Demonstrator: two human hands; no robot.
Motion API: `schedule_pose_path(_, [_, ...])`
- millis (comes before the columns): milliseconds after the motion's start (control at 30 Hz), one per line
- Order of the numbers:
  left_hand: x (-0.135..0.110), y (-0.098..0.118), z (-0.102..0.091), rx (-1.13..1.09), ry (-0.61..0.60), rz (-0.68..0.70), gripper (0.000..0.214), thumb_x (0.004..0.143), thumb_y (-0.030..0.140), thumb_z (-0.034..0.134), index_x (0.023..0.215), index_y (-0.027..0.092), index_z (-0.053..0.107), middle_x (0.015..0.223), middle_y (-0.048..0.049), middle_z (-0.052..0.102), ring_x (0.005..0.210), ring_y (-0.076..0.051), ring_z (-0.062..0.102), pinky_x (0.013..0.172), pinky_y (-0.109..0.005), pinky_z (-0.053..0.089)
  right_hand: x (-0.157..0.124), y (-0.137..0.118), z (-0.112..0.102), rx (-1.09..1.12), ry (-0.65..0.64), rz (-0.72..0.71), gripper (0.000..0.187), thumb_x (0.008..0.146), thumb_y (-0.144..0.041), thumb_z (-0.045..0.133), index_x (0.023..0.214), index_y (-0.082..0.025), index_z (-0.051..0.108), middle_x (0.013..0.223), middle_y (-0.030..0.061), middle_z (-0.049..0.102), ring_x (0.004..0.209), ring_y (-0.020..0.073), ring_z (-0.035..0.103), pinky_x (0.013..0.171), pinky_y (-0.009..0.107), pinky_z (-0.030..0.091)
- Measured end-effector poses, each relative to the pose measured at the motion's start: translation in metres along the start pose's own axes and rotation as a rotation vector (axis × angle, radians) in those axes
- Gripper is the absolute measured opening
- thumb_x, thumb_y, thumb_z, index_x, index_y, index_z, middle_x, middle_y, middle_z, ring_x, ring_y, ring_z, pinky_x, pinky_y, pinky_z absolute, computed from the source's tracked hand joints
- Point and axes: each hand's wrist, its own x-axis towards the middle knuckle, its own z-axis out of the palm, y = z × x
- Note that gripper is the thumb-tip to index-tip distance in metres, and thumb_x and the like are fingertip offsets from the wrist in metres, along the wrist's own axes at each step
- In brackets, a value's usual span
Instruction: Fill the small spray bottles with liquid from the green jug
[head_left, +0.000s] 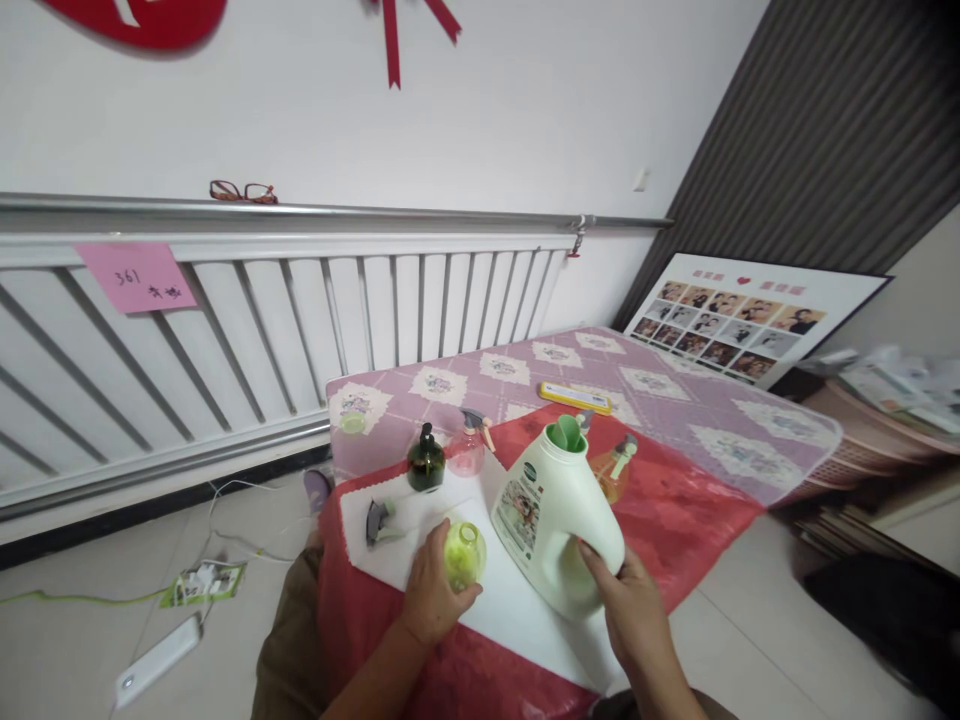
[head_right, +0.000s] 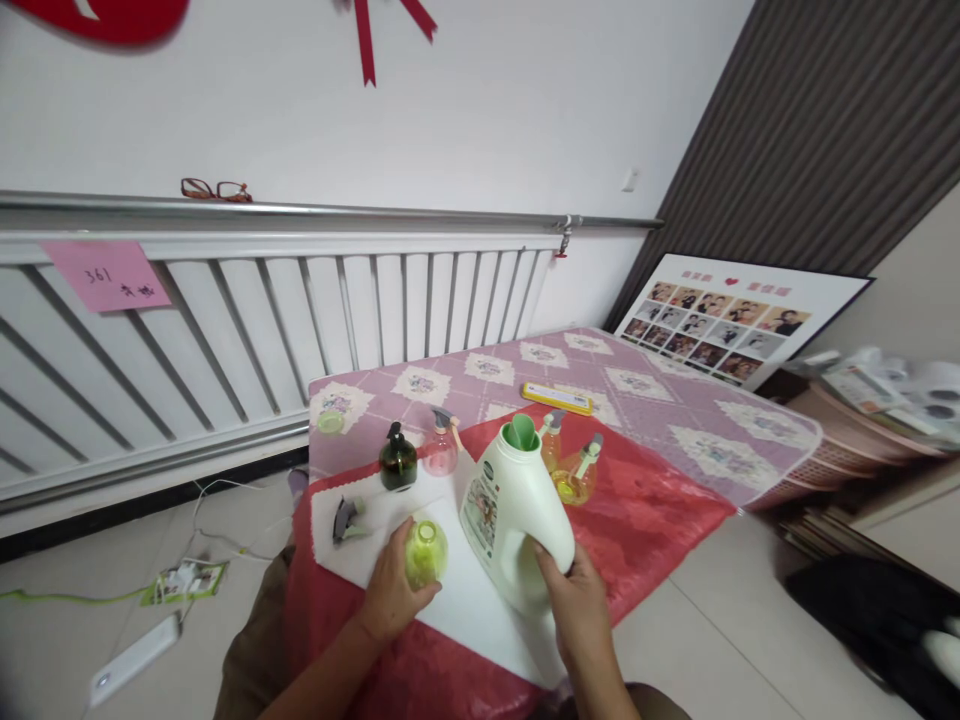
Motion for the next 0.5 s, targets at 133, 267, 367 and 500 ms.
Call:
schedule_pose_path(133, [0.000,-0.001,0.000,-0.004,0.001,0.000,0.089,0.060,0.027,0.068,0.139,0.013,0.029,0.143,-0.0145,0.043,0.131,-0.031,0.040,0.111,-0.044,0.031,0.004,-0.014,-0.014,-0.003,-0.029,-0.011,0.050,0.065,-0.052,0.072,0.101,-0.017,0.065,0.092,0.0055,0.074,0.079,0.0241,0.067,0.068,0.032,0.053])
schedule_pose_path(267, [-0.001,0.000,0.000,0.006,0.006,0.010,0.089,0.061,0.028,0.068,0.139,0.013,0.029,0.142,-0.0148,0.044,0.131,-0.031,0.041,0.111,-0.043,0.032,0.007,-0.043,-0.034,-0.006,-0.067,-0.015,0.046,0.064,-0.049,0.073,0.097,-0.018,0.065,0.088,0.0053,0.075,0.075,0.0232,0.068,0.065,0.031,0.054])
schedule_pose_path(367, [0.000,0.000,-0.002,0.002,0.005,0.016,0.089,0.061,0.028,0.069,0.139,0.013,0.030,0.142,-0.0147,0.045,0.131,-0.031,0.041,0.111,-0.043,0.032,0.010,-0.066,-0.049,-0.097,-0.034,-0.051,0.038,0.062,-0.047,0.073,0.085,-0.018,0.066,0.070,0.0015,0.070,0.062,0.0190,0.064,0.056,0.027,0.051])
schedule_pose_path(500, [0.000,0.001,-0.003,-0.001,-0.007,0.015,0.090,0.061,0.029,0.070,0.140,0.014,0.029,0.142,-0.0142,0.044,0.131,-0.031,0.041,0.110,-0.044,0.033,0.014,-0.092,-0.066,-0.290,-0.097,-0.152,0.032,0.061,-0.048,0.070,0.074,-0.020,0.065,0.053,-0.0025,0.061,0.049,0.0162,0.057,0.046,0.025,0.046])
